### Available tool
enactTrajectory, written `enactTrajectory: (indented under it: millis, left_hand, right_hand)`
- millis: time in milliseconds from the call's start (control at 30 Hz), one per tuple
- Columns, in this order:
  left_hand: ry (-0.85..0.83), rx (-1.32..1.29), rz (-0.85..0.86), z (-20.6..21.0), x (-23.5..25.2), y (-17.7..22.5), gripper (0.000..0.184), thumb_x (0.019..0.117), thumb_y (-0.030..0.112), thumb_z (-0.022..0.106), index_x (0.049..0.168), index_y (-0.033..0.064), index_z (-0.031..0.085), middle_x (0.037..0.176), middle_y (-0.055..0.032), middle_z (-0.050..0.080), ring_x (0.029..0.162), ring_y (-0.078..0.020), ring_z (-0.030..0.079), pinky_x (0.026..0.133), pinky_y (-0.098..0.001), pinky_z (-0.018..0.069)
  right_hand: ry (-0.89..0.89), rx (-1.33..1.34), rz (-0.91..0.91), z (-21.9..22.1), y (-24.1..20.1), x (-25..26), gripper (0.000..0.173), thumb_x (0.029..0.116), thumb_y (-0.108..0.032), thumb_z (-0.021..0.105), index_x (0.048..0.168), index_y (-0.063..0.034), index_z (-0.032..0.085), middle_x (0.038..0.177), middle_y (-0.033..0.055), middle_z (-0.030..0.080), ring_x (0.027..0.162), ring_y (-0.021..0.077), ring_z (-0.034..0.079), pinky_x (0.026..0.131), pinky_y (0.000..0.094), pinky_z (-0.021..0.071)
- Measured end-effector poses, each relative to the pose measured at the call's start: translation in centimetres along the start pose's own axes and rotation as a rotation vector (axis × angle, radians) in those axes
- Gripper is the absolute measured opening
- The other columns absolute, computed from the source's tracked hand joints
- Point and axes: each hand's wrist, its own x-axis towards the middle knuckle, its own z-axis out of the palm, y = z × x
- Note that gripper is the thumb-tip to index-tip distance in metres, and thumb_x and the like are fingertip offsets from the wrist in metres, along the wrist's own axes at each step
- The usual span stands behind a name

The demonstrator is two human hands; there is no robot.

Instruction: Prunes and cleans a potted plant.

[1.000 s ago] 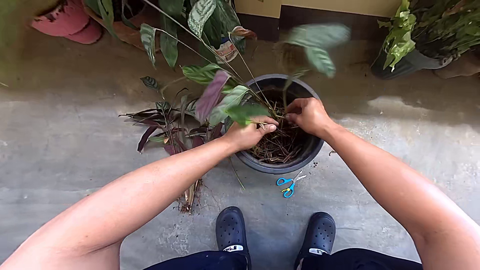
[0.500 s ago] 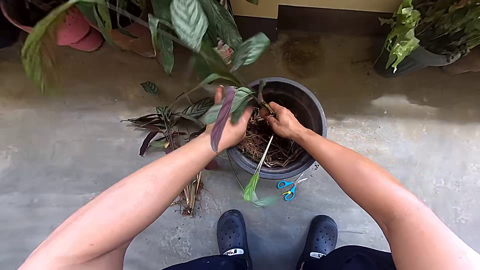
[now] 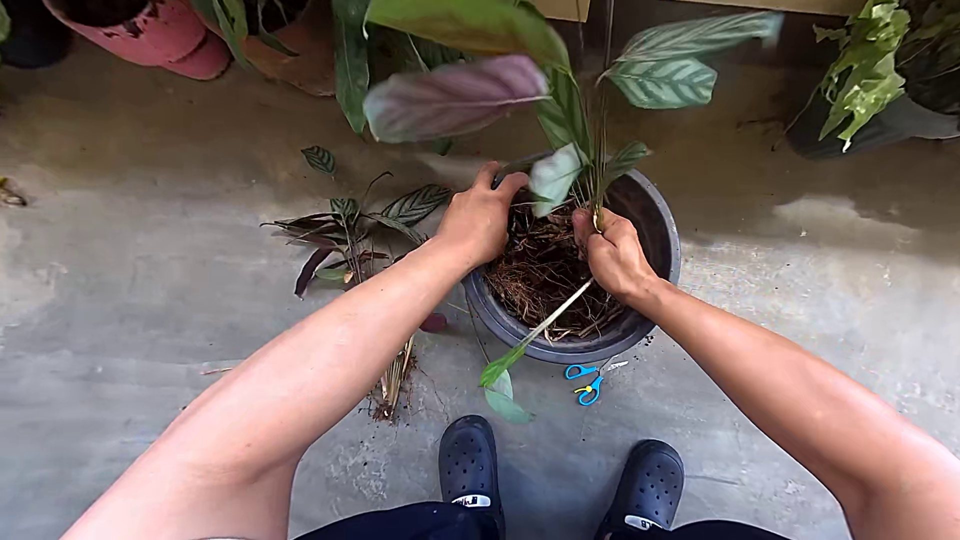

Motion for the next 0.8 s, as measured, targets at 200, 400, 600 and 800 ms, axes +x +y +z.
enactTrajectory:
  millis: [200, 400, 600, 800]
  left_hand:
    - [0.042, -0.133, 0.036, 0.6, -0.9, 0.1, 0.059, 0.0932, -0.002, 0.061, 0.15, 0.0084, 0.048, 0.159, -0.0257, 0.036, 0.113, -0.0527, 0.063, 0.09, -0.0694, 0.0509]
    - [0.064, -0.093, 0.046, 1.4, -0.9, -0.7, 0.047, 0.095, 0.006, 0.064, 0.141, -0.0021, 0.055, 0.141, -0.0293, 0.055, 0.121, -0.0478, 0.061, 0.099, -0.0665, 0.0487]
    - [0.041, -0.184, 0.042, 0.0, -0.9, -0.3, 0.051, 0.0966, 0.007, 0.062, 0.147, 0.0097, 0.053, 0.143, -0.0259, 0.055, 0.125, -0.046, 0.059, 0.1, -0.0681, 0.0468]
    - [-0.057, -0.079, -0.062, -0.6, -0.6, 0.7, 0.044, 0.0975, 0.01, 0.063, 0.14, -0.0015, 0.056, 0.136, -0.0318, 0.058, 0.129, -0.0471, 0.056, 0.106, -0.0643, 0.0424]
  right_hand:
    - [-0.189, -0.17, 0.101, -1.6, -0.9, -0.1, 0.023, 0.1065, -0.017, 0.046, 0.103, -0.0042, 0.065, 0.082, 0.0069, 0.061, 0.074, 0.0182, 0.061, 0.07, 0.0426, 0.0509]
    - [-0.291, -0.469, 0.101, -2.6, -1.3, 1.7, 0.026, 0.1095, -0.02, 0.045, 0.114, -0.0011, 0.061, 0.093, 0.0179, 0.065, 0.09, 0.0326, 0.066, 0.08, 0.0526, 0.0521]
    - [-0.455, -0.821, 0.185, -3.5, -4.2, 2.2, 0.038, 0.1067, -0.035, 0.056, 0.113, 0.0009, 0.067, 0.115, 0.0264, 0.063, 0.111, 0.0439, 0.063, 0.092, 0.0616, 0.0498]
    - [-0.24, -0.61, -0.167, -2.7, 0.9, 0.2, 0.023, 0.0956, -0.018, 0.065, 0.108, 0.0007, 0.07, 0.104, 0.0209, 0.07, 0.102, 0.0358, 0.069, 0.089, 0.0578, 0.0548]
